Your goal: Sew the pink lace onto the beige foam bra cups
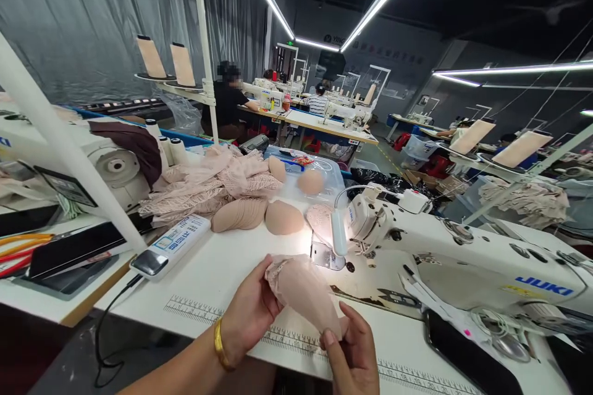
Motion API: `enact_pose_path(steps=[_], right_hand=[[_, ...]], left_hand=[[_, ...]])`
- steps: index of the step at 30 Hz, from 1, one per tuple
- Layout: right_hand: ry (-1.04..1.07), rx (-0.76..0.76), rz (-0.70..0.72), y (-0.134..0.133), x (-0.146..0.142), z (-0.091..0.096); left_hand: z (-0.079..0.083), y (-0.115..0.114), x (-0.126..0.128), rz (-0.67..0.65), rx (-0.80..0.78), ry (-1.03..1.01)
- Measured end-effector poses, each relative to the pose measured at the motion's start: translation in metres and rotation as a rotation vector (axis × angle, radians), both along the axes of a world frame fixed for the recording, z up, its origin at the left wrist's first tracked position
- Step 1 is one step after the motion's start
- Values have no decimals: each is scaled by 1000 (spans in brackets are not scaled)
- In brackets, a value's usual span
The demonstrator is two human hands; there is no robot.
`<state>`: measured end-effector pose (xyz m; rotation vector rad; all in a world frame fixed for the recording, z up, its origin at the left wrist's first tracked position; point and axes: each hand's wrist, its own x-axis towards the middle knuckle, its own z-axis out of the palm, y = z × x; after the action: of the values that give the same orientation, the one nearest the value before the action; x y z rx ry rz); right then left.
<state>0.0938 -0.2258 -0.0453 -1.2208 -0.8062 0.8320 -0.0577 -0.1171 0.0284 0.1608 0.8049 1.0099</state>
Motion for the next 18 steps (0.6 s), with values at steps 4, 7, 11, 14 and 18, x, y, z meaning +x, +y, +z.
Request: enact_pose_path(steps=[4,7,11,14,18], right_hand=[[26,-22,-28,-6,-1,-6],[85,-18,30,-2,-2,1],[247,-64,97,15,3,22],[330,-90,84,22,4,30],[346,-81,66,21,5,23]], left_hand=[[5,-16,5,-115,269,-6],[7,-22,8,-175,360,88],[0,-17,11,-228,229,18],[-7,-13,13,-173,53,-84],[-6,-15,14,-155,126,-137]])
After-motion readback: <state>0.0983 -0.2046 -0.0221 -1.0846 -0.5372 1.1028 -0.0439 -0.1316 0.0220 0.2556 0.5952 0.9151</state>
